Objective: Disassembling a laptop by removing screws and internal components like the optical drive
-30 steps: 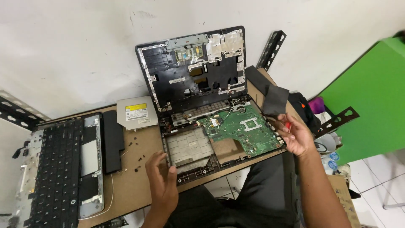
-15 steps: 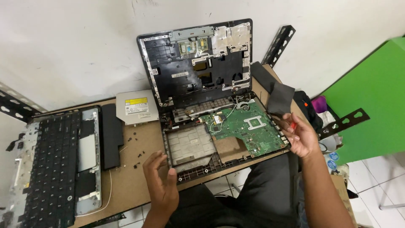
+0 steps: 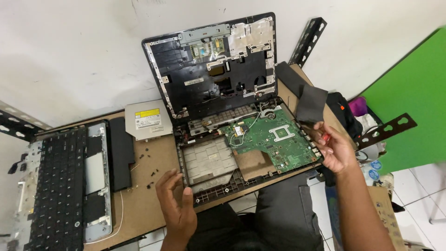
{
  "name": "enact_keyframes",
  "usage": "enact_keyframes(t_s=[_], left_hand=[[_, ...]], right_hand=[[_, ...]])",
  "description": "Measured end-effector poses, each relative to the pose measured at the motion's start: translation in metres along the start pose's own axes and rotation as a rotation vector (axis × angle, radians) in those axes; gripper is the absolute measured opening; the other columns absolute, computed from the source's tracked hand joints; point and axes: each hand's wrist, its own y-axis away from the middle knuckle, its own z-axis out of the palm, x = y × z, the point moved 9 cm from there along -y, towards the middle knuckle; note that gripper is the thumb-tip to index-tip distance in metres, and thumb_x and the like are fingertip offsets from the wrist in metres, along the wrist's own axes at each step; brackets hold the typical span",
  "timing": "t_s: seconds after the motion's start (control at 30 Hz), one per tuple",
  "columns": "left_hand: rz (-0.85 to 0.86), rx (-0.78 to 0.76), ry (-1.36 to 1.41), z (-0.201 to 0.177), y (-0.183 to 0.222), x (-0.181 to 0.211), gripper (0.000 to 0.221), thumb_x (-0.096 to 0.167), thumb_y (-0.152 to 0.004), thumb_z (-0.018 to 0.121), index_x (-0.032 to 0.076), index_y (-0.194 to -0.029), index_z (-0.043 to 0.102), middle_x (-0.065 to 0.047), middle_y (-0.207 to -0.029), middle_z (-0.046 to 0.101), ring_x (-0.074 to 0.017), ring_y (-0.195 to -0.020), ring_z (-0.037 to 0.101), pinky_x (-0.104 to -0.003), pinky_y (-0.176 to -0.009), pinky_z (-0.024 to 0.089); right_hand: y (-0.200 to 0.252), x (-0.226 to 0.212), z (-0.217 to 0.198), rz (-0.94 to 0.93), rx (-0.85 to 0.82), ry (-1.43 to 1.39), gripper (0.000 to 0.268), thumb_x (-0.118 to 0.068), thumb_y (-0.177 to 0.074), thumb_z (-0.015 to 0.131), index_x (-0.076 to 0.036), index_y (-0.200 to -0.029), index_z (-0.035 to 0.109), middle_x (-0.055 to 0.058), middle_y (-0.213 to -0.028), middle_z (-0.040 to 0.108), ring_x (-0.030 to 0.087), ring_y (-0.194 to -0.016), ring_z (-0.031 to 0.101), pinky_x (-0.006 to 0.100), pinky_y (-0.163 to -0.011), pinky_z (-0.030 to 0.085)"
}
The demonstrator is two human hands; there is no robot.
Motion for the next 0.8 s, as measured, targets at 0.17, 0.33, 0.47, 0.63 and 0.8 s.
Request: enact_keyframes(t_s=[0.17, 0.33, 0.47, 0.63, 0.8], left_hand=[[0.011, 0.011, 0.006, -0.001, -0.002, 0.002, 0.042, 0.034, -0.092, 0.046, 0.001, -0.117, 0.051, -0.016, -0.125, 0.043, -0.0268, -0.121, 0.047, -0.036, -0.094, 0.048], [-0.047, 0.002, -0.003, 0.001, 0.000, -0.007, 0.044, 0.038, -0.092, 0.045, 0.004, -0.119, 0.052, -0.013, -0.127, 0.044, -0.0249, -0.118, 0.049, -0.036, -0.092, 0.047], [-0.042, 0.005, -0.011, 0.004, -0.001, -0.004, 0.044, 0.037, -0.092, 0.044, 0.002, -0.118, 0.052, -0.015, -0.126, 0.043, -0.0260, -0.121, 0.047, -0.037, -0.094, 0.046], [-0.026, 0.032, -0.050, 0.004, -0.002, 0.009, 0.049, 0.040, -0.092, 0.041, 0.000, -0.118, 0.050, -0.015, -0.126, 0.045, -0.0267, -0.122, 0.047, -0.038, -0.097, 0.044], [-0.012, 0.026, -0.123, 0.007, -0.002, -0.001, 0.046, 0.043, -0.092, 0.042, 0.006, -0.116, 0.052, -0.015, -0.125, 0.045, -0.0285, -0.124, 0.046, -0.043, -0.101, 0.043]], right_hand=[[0.003, -0.001, 0.003, 0.000, -0.006, 0.020, 0.020, -0.014, -0.103, 0.041, 0.001, -0.103, 0.054, 0.005, -0.065, 0.048, 0.004, -0.044, 0.042, 0.011, -0.032, 0.035], [0.001, -0.001, -0.011, -0.024, 0.078, 0.125, 0.018, -0.017, -0.099, 0.046, -0.001, -0.100, 0.054, 0.002, -0.063, 0.041, 0.002, -0.041, 0.030, 0.012, -0.031, 0.022], [0.004, -0.002, -0.007, -0.026, 0.056, 0.066, 0.017, -0.016, -0.099, 0.045, -0.001, -0.101, 0.054, 0.004, -0.064, 0.044, 0.002, -0.042, 0.032, 0.011, -0.030, 0.024], [0.004, -0.005, -0.004, -0.031, 0.048, 0.084, 0.019, -0.015, -0.101, 0.045, -0.001, -0.099, 0.057, 0.003, -0.064, 0.046, 0.003, -0.044, 0.037, 0.011, -0.032, 0.031], [0.002, -0.002, 0.003, -0.047, -0.093, -0.106, 0.020, -0.012, -0.100, 0.043, 0.003, -0.101, 0.055, 0.008, -0.066, 0.044, 0.006, -0.046, 0.034, 0.013, -0.035, 0.028]])
